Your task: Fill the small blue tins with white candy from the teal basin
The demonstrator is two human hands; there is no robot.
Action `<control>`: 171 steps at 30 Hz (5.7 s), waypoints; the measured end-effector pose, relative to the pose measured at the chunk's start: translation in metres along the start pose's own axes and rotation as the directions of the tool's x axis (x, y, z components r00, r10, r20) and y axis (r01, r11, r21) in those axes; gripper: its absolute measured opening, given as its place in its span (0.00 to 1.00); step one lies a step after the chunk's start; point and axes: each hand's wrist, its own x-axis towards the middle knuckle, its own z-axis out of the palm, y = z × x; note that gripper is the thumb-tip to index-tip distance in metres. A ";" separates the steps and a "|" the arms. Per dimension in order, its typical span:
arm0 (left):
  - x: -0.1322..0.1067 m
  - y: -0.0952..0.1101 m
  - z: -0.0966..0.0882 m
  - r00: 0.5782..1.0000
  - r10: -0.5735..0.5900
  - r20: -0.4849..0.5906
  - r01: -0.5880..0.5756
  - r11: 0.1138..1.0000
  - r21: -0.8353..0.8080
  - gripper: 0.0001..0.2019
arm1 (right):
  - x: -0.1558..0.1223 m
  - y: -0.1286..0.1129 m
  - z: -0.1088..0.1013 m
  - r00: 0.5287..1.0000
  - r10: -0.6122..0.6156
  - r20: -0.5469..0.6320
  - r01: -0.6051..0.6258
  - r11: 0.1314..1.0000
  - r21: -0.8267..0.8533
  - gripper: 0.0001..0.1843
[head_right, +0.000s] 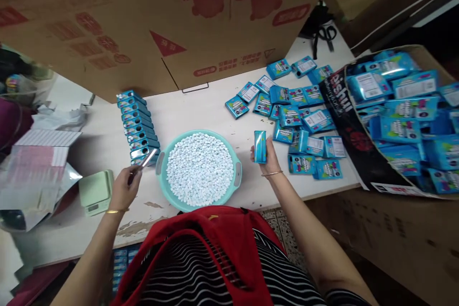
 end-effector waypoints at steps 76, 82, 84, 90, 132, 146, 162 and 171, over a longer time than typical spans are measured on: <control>0.031 0.115 0.126 0.830 0.259 0.493 -0.297 0.955 -0.002 0.12 | -0.080 0.005 0.034 0.745 -0.573 0.342 0.627 0.426 -0.652 0.18; 0.026 0.110 0.094 0.810 0.359 0.465 -0.299 0.933 -0.198 0.12 | -0.079 0.004 0.034 0.746 -0.583 0.322 0.616 0.421 -0.665 0.17; 0.025 0.113 0.075 0.812 0.405 0.420 -0.315 0.910 -0.269 0.12 | -0.079 0.004 0.033 0.731 -0.590 0.342 0.628 0.386 -0.675 0.17; 0.030 0.147 0.002 0.756 0.529 0.386 -0.459 0.848 -0.264 0.12 | -0.082 0.009 0.045 0.667 -0.574 0.475 0.697 0.254 -0.670 0.21; 0.045 0.125 0.071 0.768 0.444 0.461 -0.357 0.895 -0.268 0.13 | -0.084 0.002 0.028 0.745 -0.586 0.319 0.603 0.386 -0.698 0.18; 0.027 0.219 -0.056 0.665 0.446 0.599 -0.681 0.691 0.241 0.09 | -0.086 0.015 0.069 0.574 -0.579 0.579 0.783 0.181 -0.595 0.22; 0.033 0.129 -0.008 0.780 0.229 0.583 -0.464 0.836 0.293 0.09 | -0.087 0.012 0.051 0.635 -0.585 0.504 0.741 0.277 -0.612 0.23; 0.018 0.121 0.132 0.778 0.293 0.556 -0.317 0.947 -0.056 0.12 | -0.086 0.004 0.031 0.724 -0.568 0.392 0.640 0.342 -0.688 0.20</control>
